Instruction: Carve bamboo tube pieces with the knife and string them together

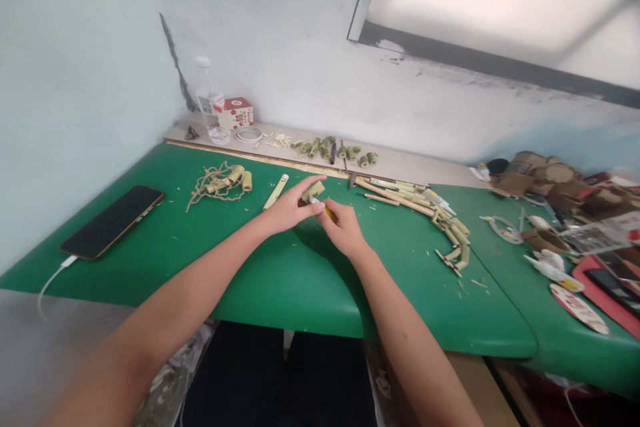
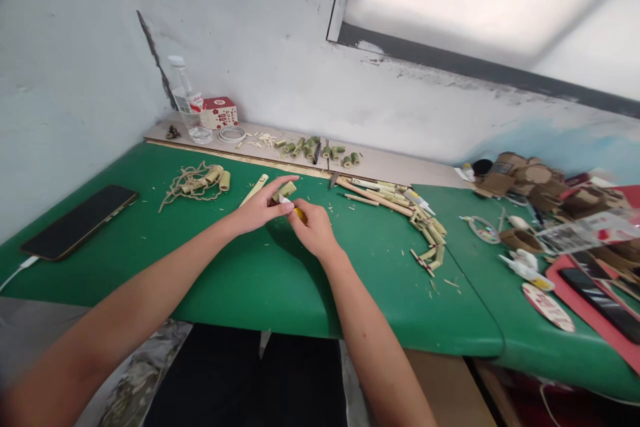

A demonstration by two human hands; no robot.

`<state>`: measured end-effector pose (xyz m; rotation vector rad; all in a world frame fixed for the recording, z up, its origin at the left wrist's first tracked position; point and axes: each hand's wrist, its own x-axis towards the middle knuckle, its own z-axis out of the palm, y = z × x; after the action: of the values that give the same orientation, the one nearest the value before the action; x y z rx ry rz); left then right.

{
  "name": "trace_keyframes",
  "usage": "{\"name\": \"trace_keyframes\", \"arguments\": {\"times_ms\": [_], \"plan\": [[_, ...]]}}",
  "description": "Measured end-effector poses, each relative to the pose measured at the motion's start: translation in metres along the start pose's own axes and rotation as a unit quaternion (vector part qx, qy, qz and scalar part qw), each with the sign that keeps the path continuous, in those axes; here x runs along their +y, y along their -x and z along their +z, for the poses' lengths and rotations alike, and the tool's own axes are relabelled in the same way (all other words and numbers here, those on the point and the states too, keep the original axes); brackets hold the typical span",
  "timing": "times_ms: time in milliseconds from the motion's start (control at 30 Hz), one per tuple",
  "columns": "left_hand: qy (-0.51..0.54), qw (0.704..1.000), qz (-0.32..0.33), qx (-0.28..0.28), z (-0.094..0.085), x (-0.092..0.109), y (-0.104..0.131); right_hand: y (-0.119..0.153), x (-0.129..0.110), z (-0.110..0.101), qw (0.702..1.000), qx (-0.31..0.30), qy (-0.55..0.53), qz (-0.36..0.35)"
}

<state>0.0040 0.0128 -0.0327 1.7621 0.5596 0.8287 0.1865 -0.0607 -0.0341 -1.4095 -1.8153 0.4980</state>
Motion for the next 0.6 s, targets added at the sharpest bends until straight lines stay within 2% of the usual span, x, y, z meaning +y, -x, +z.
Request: {"name": "trace_keyframes", "arguments": {"times_ms": [133,333,600], "plan": [[0.0,1.0,0.019,-0.001,-0.0001,0.004,0.0009,-0.0001,0.0,-0.0016,1.0,-0.009,-0.01,-0.007],[-0.013,0.999,-0.02,-0.024,-0.0014,0.0091,0.0019,-0.0003,0.0,-0.003,1.0,-0.007,0.004,0.006],[-0.004,1.0,-0.015,-0.019,0.0,0.0071,0.0023,-0.0011,0.0004,-0.0036,1.0,-0.015,-0.004,0.011]]}}
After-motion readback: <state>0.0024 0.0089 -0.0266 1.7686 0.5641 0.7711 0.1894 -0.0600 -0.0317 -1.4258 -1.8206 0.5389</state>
